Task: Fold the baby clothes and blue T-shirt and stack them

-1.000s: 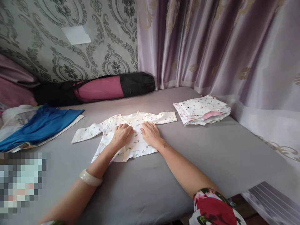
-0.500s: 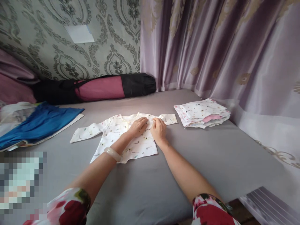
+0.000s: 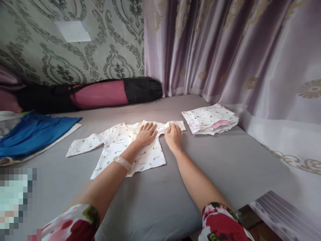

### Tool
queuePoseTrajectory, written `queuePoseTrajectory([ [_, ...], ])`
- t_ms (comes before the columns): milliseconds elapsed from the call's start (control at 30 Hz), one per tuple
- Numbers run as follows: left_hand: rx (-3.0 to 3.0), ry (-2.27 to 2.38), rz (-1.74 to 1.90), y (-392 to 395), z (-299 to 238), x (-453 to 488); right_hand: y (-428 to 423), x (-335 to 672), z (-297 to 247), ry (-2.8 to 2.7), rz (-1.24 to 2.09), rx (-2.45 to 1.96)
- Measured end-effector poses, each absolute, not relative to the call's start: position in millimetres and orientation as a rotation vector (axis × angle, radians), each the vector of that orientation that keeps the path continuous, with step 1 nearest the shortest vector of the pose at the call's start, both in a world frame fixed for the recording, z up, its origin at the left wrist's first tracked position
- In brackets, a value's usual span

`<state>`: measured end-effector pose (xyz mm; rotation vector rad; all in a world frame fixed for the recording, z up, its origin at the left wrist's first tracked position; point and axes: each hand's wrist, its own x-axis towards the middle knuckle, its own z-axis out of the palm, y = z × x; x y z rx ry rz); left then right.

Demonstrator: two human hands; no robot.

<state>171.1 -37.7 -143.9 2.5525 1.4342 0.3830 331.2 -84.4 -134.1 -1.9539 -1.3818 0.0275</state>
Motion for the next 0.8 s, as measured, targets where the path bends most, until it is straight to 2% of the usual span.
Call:
queuePoseTrajectory([
  [533,2.576,1.485,0.390,-38.7,-147.3,170.7,-84.3,348.2,-135.2,-1.313,-0.031,-2.456],
  [800,2.533,1.446,0.388,-37.3,-144.7,169.1,-83.2,351.6,-132.9,-1.298,0.006,-2.413],
])
